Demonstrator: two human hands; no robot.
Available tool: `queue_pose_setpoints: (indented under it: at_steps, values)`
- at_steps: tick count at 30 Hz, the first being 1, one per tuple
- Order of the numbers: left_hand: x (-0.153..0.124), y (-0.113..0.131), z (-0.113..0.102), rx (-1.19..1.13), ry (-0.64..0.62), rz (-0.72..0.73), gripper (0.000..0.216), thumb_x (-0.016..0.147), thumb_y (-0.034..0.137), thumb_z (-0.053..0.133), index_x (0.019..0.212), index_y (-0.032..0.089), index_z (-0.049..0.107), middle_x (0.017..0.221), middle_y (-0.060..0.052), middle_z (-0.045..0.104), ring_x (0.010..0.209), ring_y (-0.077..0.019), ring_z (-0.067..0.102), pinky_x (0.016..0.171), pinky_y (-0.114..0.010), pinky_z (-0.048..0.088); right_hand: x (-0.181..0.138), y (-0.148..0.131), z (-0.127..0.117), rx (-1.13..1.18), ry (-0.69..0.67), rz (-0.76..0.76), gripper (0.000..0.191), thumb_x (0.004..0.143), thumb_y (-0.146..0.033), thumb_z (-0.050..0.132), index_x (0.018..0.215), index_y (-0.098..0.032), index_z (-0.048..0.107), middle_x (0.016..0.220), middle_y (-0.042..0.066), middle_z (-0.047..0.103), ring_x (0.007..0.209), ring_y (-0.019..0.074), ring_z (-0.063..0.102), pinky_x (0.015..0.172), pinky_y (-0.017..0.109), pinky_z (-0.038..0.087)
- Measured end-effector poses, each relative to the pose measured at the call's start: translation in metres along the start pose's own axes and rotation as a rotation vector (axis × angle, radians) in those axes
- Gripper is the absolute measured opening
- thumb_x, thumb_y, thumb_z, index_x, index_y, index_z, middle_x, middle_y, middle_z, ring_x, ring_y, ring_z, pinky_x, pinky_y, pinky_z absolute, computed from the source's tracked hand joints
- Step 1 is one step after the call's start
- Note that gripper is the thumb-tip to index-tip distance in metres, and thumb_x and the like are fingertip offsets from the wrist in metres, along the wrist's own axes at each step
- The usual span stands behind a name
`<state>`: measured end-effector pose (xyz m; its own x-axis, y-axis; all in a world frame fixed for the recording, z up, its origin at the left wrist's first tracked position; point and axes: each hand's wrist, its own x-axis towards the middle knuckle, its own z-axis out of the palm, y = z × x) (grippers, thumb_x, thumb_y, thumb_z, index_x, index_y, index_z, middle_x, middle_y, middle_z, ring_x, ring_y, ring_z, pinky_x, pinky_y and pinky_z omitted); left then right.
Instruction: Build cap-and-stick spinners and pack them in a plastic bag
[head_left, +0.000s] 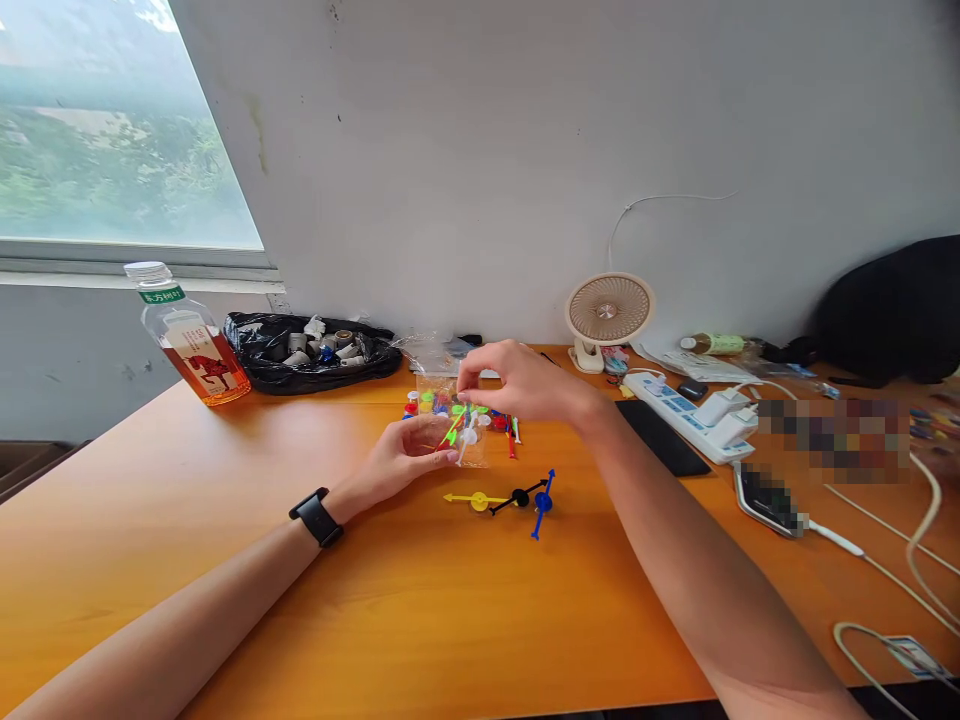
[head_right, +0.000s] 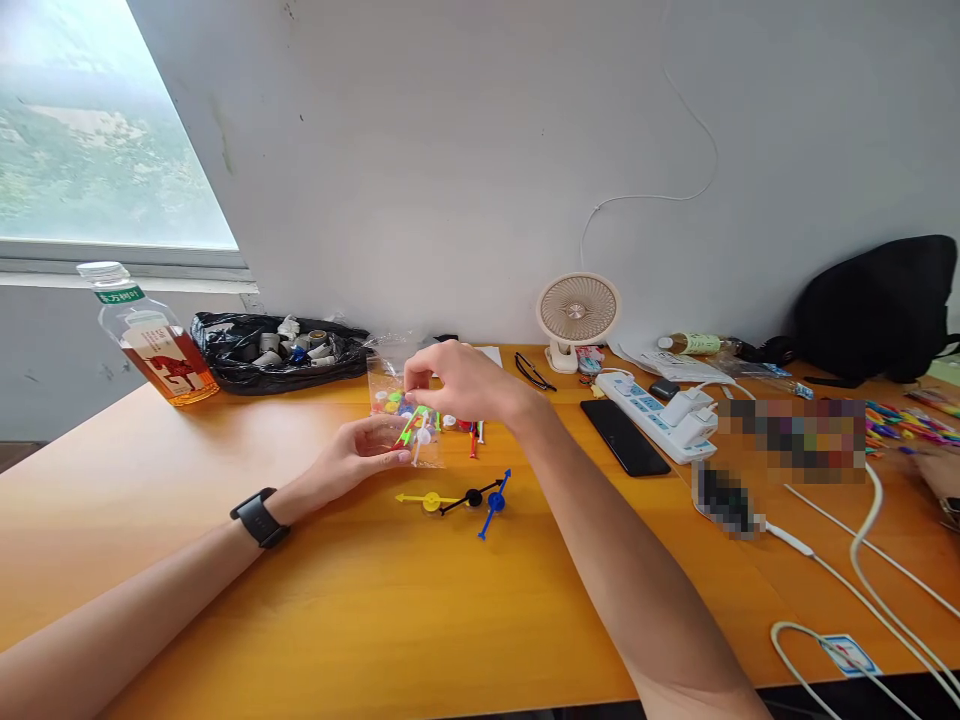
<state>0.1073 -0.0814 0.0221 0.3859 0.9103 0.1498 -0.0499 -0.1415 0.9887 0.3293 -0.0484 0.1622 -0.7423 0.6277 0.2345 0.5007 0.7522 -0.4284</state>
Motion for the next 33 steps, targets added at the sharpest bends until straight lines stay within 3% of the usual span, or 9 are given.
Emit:
queue_pose_setpoints:
  at_steps: [7,13,16,20,24,26,29,33]
  values:
    - [-0.002,-0.002,-0.003,0.055,0.063,0.028,0.04,0.077,0.041,0.092,0.103,0.015,0.077,0.108,-0.009,0.079,0.098,-0.0233,0.075,0.092,-0.035,0.06,-0.005,0.001,-0.006,0.068,-0.03,-0.035,0.013,0.091,-0.03,0.07,0.089,-0.019,0.076,0.096,0.004,0.077,0.087,0.0176,0.067,0.074,0.027,0.044]
    - [-0.002,0.001,-0.001,-0.031,-0.028,-0.054,0.058,0.073,0.038,0.094,0.122,0.018,0.071,0.114,-0.01,0.078,0.101,-0.0234,0.075,0.094,-0.037,0.06,-0.003,0.003,-0.003,0.039,-0.075,-0.02,0.017,0.096,-0.03,0.065,0.094,-0.019,0.078,0.099,0.005,0.075,0.088,0.0175,0.065,0.076,0.028,0.044]
    - [-0.002,-0.002,-0.001,0.011,-0.035,-0.07,0.048,0.076,0.042,0.092,0.112,0.015,0.075,0.111,-0.01,0.079,0.094,-0.0227,0.075,0.089,-0.035,0.06,-0.001,0.005,0.001,0.017,-0.032,-0.039,0.024,0.102,-0.031,0.058,0.098,-0.018,0.078,0.104,0.006,0.071,0.085,0.0162,0.061,0.077,0.029,0.043]
    - [-0.002,-0.005,-0.002,-0.033,-0.049,-0.061,0.042,0.077,0.041,0.092,0.105,0.016,0.074,0.109,-0.009,0.079,0.094,-0.0215,0.075,0.09,-0.034,0.059,-0.001,0.011,0.004,-0.01,0.042,-0.008,0.026,0.103,-0.032,0.056,0.107,-0.02,0.08,0.123,0.009,0.063,0.087,0.0157,0.06,0.081,0.031,0.046]
    - [-0.002,-0.005,-0.003,-0.042,-0.019,-0.077,0.042,0.076,0.038,0.093,0.104,0.016,0.072,0.107,-0.008,0.078,0.095,-0.0212,0.075,0.091,-0.034,0.058,-0.003,0.014,0.006,0.008,-0.118,-0.061,0.031,0.104,-0.026,0.055,0.125,-0.03,0.078,0.158,0.006,0.04,0.106,0.0166,0.062,0.09,0.03,0.049]
    - [-0.003,-0.003,-0.003,-0.023,-0.03,-0.089,0.041,0.077,0.038,0.092,0.106,0.015,0.073,0.108,-0.009,0.078,0.095,-0.0212,0.075,0.09,-0.033,0.058,-0.004,0.011,0.006,0.009,-0.168,-0.062,0.034,0.103,-0.02,0.054,0.126,-0.03,0.077,0.164,0.005,0.032,0.104,0.0146,0.063,0.088,0.029,0.05]
    - [-0.004,-0.001,-0.002,-0.003,-0.039,-0.104,0.041,0.078,0.038,0.091,0.107,0.015,0.073,0.107,-0.009,0.079,0.093,-0.0212,0.075,0.088,-0.032,0.057,-0.004,0.003,0.006,-0.036,-0.128,-0.018,0.03,0.099,-0.015,0.053,0.108,-0.022,0.08,0.15,0.008,0.048,0.085,0.0115,0.06,0.08,0.028,0.048]
    - [-0.006,0.001,-0.001,-0.02,-0.048,-0.101,0.04,0.077,0.038,0.091,0.106,0.016,0.074,0.105,-0.009,0.079,0.093,-0.0213,0.075,0.086,-0.031,0.057,-0.002,-0.002,0.005,-0.084,-0.019,-0.036,0.023,0.092,-0.011,0.052,0.083,-0.015,0.073,0.106,0.008,0.067,0.074,0.0129,0.054,0.071,0.029,0.041]
